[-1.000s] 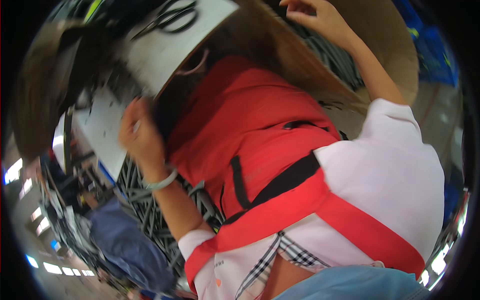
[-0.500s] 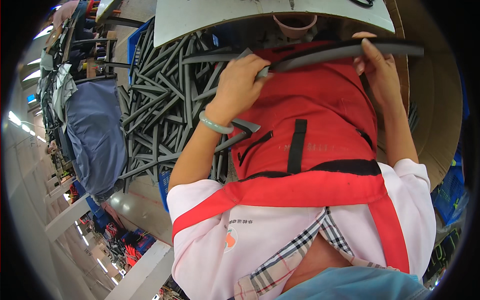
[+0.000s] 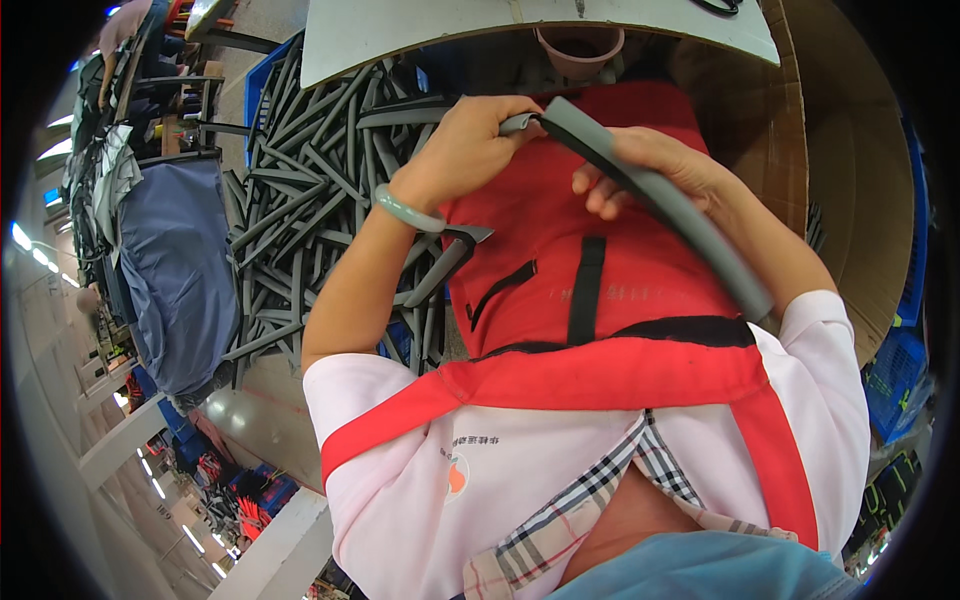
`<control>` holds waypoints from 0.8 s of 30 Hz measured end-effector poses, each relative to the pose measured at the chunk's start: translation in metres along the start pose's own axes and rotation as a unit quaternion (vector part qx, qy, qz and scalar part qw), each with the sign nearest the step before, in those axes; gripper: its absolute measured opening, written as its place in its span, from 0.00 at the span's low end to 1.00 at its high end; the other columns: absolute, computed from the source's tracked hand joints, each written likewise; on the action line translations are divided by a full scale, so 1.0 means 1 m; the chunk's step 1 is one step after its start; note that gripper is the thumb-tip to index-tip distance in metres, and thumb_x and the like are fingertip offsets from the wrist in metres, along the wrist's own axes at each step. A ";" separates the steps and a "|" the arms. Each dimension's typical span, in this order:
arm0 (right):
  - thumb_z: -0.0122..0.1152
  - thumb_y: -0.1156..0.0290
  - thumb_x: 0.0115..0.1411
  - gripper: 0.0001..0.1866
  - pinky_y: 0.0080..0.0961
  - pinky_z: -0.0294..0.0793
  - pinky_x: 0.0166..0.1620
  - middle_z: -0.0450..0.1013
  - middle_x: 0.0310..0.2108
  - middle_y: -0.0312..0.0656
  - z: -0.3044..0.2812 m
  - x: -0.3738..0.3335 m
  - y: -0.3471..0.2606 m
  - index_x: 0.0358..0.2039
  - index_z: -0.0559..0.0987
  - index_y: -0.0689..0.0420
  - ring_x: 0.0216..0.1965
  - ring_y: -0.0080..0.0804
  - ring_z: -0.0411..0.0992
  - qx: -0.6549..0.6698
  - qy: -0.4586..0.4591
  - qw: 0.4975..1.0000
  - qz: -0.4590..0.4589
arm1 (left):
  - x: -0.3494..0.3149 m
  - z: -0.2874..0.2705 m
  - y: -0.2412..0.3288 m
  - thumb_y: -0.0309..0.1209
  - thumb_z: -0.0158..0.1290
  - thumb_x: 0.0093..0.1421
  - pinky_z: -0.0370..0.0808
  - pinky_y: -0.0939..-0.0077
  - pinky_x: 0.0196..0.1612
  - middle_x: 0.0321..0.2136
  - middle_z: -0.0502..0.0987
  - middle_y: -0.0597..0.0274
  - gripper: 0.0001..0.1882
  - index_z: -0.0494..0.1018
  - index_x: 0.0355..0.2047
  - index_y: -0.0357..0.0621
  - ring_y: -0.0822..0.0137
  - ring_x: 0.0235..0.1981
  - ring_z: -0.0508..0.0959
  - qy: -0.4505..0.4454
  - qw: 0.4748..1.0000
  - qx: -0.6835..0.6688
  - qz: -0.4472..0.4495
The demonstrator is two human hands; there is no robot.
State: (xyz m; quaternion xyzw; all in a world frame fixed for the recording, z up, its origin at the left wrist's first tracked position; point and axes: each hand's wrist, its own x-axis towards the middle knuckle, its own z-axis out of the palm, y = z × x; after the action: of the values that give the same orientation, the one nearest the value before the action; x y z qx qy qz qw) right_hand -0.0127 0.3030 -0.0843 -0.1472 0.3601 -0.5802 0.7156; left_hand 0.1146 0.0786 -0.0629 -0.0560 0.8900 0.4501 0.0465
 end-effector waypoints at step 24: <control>0.68 0.68 0.48 0.20 0.40 0.72 0.42 0.76 0.33 0.49 -0.026 0.041 -0.172 0.41 0.78 0.60 0.39 0.51 0.74 -0.796 0.360 0.402 -0.276 | 0.101 -0.090 0.032 0.35 0.61 0.60 0.72 0.85 0.34 0.26 0.79 0.66 0.16 0.80 0.41 0.33 0.78 0.29 0.74 0.191 0.977 -0.059 0.069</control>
State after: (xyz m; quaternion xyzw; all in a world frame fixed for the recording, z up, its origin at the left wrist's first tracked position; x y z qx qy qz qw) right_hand -0.1522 0.2208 -0.0084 -0.5189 0.8232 -0.1967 -0.1195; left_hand 0.0072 0.0190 0.0020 -0.0822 0.8561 0.4848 -0.1592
